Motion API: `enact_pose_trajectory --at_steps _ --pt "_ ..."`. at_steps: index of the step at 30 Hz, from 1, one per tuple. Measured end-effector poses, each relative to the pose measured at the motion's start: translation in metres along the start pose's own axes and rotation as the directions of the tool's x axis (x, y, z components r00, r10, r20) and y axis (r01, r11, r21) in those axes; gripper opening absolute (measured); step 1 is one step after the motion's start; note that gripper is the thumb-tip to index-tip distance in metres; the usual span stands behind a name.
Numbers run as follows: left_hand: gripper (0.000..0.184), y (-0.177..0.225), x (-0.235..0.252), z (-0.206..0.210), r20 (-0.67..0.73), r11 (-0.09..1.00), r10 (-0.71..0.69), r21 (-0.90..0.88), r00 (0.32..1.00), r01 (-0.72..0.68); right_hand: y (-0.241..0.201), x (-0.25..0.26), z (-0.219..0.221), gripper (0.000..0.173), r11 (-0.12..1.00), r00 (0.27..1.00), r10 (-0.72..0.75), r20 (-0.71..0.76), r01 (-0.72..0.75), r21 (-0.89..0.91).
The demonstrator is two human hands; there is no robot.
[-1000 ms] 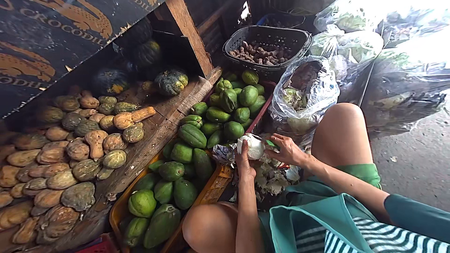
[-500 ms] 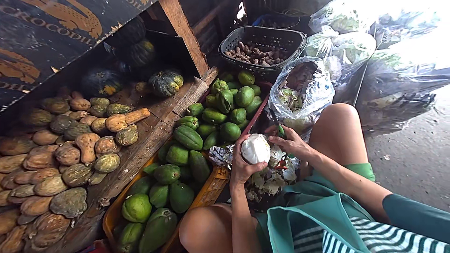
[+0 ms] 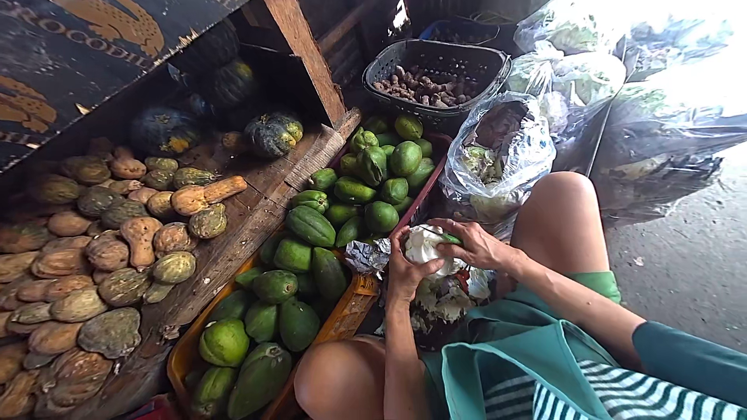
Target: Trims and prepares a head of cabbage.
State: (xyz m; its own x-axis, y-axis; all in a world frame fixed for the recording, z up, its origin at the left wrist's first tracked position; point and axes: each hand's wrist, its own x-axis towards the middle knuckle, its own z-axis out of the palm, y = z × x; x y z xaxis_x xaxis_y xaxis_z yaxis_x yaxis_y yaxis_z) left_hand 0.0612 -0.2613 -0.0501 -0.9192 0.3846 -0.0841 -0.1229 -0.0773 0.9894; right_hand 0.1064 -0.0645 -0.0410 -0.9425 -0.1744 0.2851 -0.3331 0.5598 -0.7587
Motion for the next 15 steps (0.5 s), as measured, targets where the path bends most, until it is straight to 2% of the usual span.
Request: enact_pose_trajectory --at_steps 2,3,4,6,8,10,13,15 --pt "0.107 -0.001 0.0 -0.003 0.001 1.0 0.017 0.025 1.0 -0.017 0.008 0.0 0.007 0.041 0.997 0.994 -0.058 -0.093 0.053 -0.062" --pt "0.105 0.0 -0.001 -0.004 0.014 0.999 0.013 0.035 1.0 -0.013 0.014 0.0 0.01 0.035 0.999 0.987 -0.021 -0.157 0.015 -0.037" --pt "0.103 0.002 -0.002 -0.004 0.023 0.999 0.009 0.047 1.0 -0.01 0.02 0.001 0.011 0.032 0.998 0.979 0.057 -0.197 -0.055 0.017" --pt "0.1 0.004 -0.001 -0.004 0.022 0.993 0.044 0.111 0.999 -0.046 0.026 0.003 0.008 0.026 0.962 0.95 0.252 -0.185 -0.227 0.15" --pt "0.099 0.001 0.0 -0.006 0.012 0.957 0.126 0.263 0.992 -0.125 0.031 0.003 0.007 0.022 0.924 0.928 0.341 -0.147 -0.302 0.236" --pt "0.1 0.001 0.0 -0.006 0.025 0.879 0.197 0.439 0.98 -0.188 0.031 0.003 0.005 0.029 0.915 0.933 0.346 -0.095 -0.313 0.255" --pt "0.1 0.002 0.0 -0.003 0.022 0.798 0.203 0.576 0.979 -0.178 0.02 0.003 -0.001 0.061 0.925 0.933 0.352 0.073 -0.359 0.125" --pt "0.101 0.005 0.0 -0.001 -0.015 0.782 0.183 0.608 0.983 -0.136 0.013 0.001 0.003 0.057 0.929 0.933 0.355 0.06 -0.359 0.091"
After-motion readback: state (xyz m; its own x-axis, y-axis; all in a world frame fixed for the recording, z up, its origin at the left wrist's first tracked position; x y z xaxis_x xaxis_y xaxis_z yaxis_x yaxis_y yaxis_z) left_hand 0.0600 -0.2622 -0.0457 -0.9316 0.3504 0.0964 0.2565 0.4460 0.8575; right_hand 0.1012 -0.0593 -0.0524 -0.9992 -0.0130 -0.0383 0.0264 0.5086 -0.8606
